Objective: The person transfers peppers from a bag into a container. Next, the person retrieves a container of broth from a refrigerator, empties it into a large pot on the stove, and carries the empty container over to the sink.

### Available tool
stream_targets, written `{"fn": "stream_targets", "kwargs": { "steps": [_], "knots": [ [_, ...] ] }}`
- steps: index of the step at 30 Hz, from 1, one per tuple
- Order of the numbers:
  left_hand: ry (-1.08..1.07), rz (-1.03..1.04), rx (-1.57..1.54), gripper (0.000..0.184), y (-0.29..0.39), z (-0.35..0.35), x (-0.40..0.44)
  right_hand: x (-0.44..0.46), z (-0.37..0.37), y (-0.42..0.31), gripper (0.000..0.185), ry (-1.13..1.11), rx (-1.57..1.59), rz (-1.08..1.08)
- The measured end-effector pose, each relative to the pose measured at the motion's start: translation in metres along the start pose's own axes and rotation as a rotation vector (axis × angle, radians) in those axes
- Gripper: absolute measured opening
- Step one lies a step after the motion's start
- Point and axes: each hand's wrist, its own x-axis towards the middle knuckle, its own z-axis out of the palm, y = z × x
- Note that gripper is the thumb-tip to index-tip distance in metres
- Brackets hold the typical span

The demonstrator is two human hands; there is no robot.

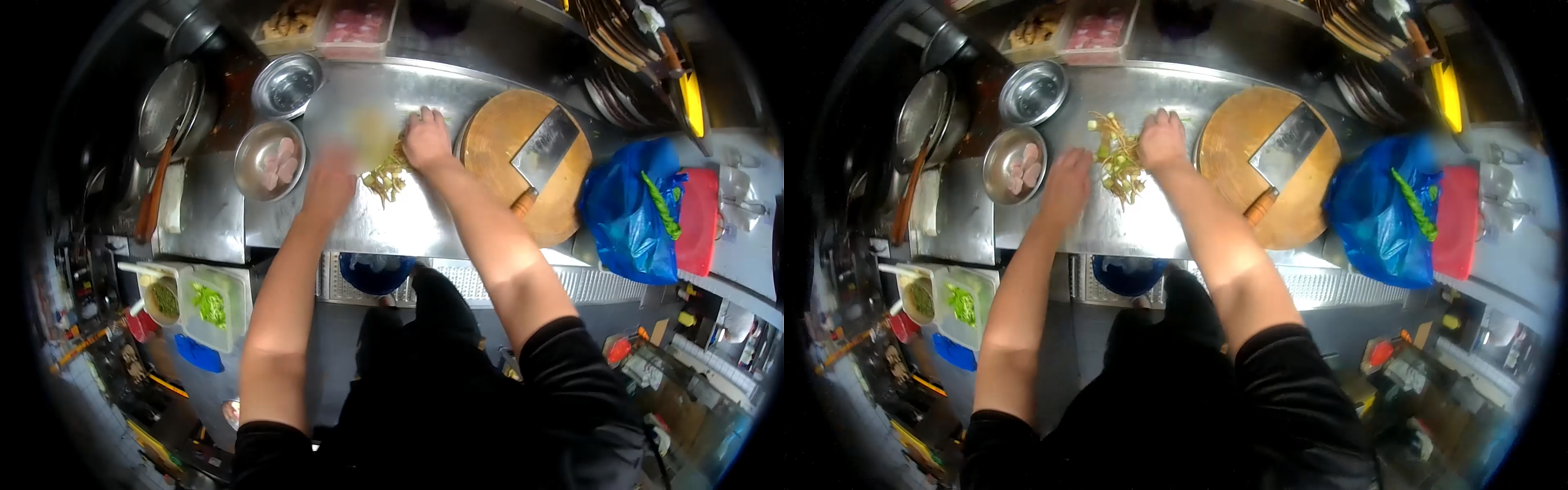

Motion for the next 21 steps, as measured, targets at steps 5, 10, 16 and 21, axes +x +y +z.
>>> {"fn": "stream_targets", "kwargs": {
  "steps": [5,10,16,21],
  "knots": [
    [-0.192,-0.024,0.061,0.034,-0.014,0.028,0.098,0.056,-0.006,0.016,0.039,-0.415,-0.085,-0.018],
    [-0.457,0.099,0.225,0.042,-0.016,0.043,0.118,0.041,-0.010,0.012,0.045,-0.474,-0.064,0.070],
    [-0.589,0.169,0.250,0.053,0.006,0.042,0.097,-0.009,0.008,0.004,0.048,-0.443,-0.010,0.162],
    [-0.545,0.154,0.226,0.053,0.004,0.046,0.052,-0.053,0.007,-0.015,0.051,-0.440,0.054,0.169]
  ]
}}
